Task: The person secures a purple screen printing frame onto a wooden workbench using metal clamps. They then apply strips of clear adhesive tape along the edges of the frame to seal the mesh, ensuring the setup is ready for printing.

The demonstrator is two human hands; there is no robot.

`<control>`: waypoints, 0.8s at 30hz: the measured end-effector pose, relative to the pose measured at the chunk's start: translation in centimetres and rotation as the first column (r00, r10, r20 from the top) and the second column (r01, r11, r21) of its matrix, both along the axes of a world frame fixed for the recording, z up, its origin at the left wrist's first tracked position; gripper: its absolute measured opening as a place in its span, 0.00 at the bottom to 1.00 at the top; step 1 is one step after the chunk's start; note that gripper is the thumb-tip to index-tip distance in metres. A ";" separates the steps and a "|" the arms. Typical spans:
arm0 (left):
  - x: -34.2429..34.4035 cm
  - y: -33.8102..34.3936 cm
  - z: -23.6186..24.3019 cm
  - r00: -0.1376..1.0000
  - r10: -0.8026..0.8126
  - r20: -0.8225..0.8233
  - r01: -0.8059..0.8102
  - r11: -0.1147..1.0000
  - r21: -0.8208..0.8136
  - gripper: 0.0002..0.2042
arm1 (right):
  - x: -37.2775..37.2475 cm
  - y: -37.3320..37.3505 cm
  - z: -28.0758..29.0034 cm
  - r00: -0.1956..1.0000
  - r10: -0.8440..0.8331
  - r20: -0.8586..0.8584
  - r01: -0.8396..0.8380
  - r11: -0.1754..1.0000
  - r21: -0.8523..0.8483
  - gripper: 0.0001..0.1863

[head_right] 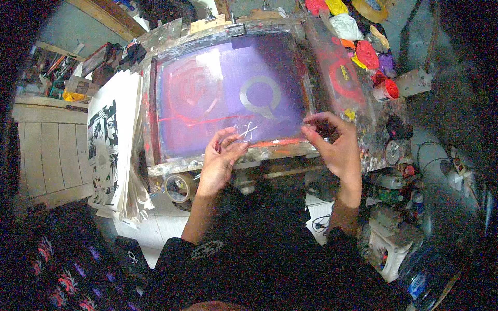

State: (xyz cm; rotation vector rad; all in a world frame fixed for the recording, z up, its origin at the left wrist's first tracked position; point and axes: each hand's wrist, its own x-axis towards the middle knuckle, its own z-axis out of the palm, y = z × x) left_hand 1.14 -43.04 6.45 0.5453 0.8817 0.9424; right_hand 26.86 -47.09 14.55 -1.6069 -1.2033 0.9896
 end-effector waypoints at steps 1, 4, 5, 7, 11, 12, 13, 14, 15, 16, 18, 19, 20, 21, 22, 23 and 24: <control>-0.2 -0.1 -0.1 1.000 -0.020 -0.011 0.020 1.000 0.009 0.26 | 0.2 -0.2 -0.2 1.000 0.009 0.005 -0.009 1.000 -0.011 0.08; -0.7 -0.7 -0.1 0.997 -0.058 -0.057 0.060 0.997 0.038 0.28 | 0.2 -0.6 -0.7 0.997 0.004 -0.073 -0.006 0.999 -0.036 0.07; -0.7 -0.8 0.1 0.995 -0.057 -0.079 0.061 0.997 0.049 0.29 | 0.1 -0.8 -0.8 0.993 -0.005 -0.114 0.000 0.999 -0.044 0.06; -0.8 -1.1 0.8 0.997 -0.055 -0.063 0.056 0.998 0.018 0.30 | 0.0 -0.9 -1.0 0.999 -0.011 -0.052 0.008 0.999 -0.053 0.06; -1.4 -1.7 1.2 0.993 -0.111 0.047 0.116 0.985 -0.129 0.30 | 0.0 -1.5 -1.4 0.999 -0.033 -0.014 0.031 0.996 -0.080 0.05; -1.7 -1.9 1.1 0.988 -0.142 0.066 0.150 0.976 -0.159 0.30 | 0.0 -1.7 -1.6 1.000 -0.023 -0.015 0.022 0.997 -0.068 0.05; -2.1 -2.1 1.0 0.983 -0.159 0.087 0.173 0.968 -0.181 0.30 | 0.1 -1.9 -2.1 1.000 -0.011 -0.018 0.010 0.998 -0.057 0.05; -2.4 -2.3 0.9 0.978 -0.177 0.108 0.196 0.959 -0.203 0.30 | 0.1 -2.1 -2.5 1.000 -0.001 -0.020 0.000 0.999 -0.046 0.06; -2.6 -2.5 0.8 0.972 -0.194 0.130 0.219 0.950 -0.224 0.30 | 0.3 -2.3 -2.8 1.000 0.012 0.003 -0.012 0.999 -0.051 0.06; -2.8 -2.8 1.0 0.971 -0.200 0.130 0.225 0.948 -0.224 0.30 | 0.4 -2.6 -3.2 0.999 0.026 0.023 -0.025 0.998 -0.058 0.06; -3.2 -3.3 1.6 0.968 -0.213 0.131 0.238 0.945 -0.224 0.30 | 0.2 -3.2 -3.5 0.999 0.039 0.022 -0.037 0.997 -0.066 0.05; -3.3 -3.6 1.6 0.970 -0.207 0.126 0.234 0.938 -0.257 0.30 | 0.0 -3.6 -3.4 0.999 0.036 0.003 -0.036 0.997 -0.069 0.05; -3.6 -3.9 1.7 0.972 -0.202 0.121 0.229 0.929 -0.290 0.31 | -0.1 -4.0 -3.4 0.999 0.033 -0.017 -0.034 0.997 -0.072 0.05; -3.8 -4.2 1.7 0.974 -0.197 0.115 0.224 0.920 -0.323 0.31 | -0.2 -4.4 -3.5 0.999 0.033 -0.024 -0.035 0.995 -0.093 0.05; -4.0 -4.3 1.9 0.970 -0.211 0.119 0.240 0.911 -0.337 0.31 | -0.4 -4.8 -3.6 0.999 0.032 -0.032 -0.035 0.993 -0.115 0.05; -4.3 -4.3 2.3 0.966 -0.225 0.124 0.255 0.901 -0.350 0.31 | -0.5 -5.2 -3.8 0.999 0.030 -0.040 -0.035 0.990 -0.138 0.05; -4.5 -4.4 2.6 0.962 -0.239 0.129 0.270 0.891 -0.364 0.32 | -0.5 -5.5 -4.1 0.996 0.028 -0.079 -0.038 0.990 -0.132 0.05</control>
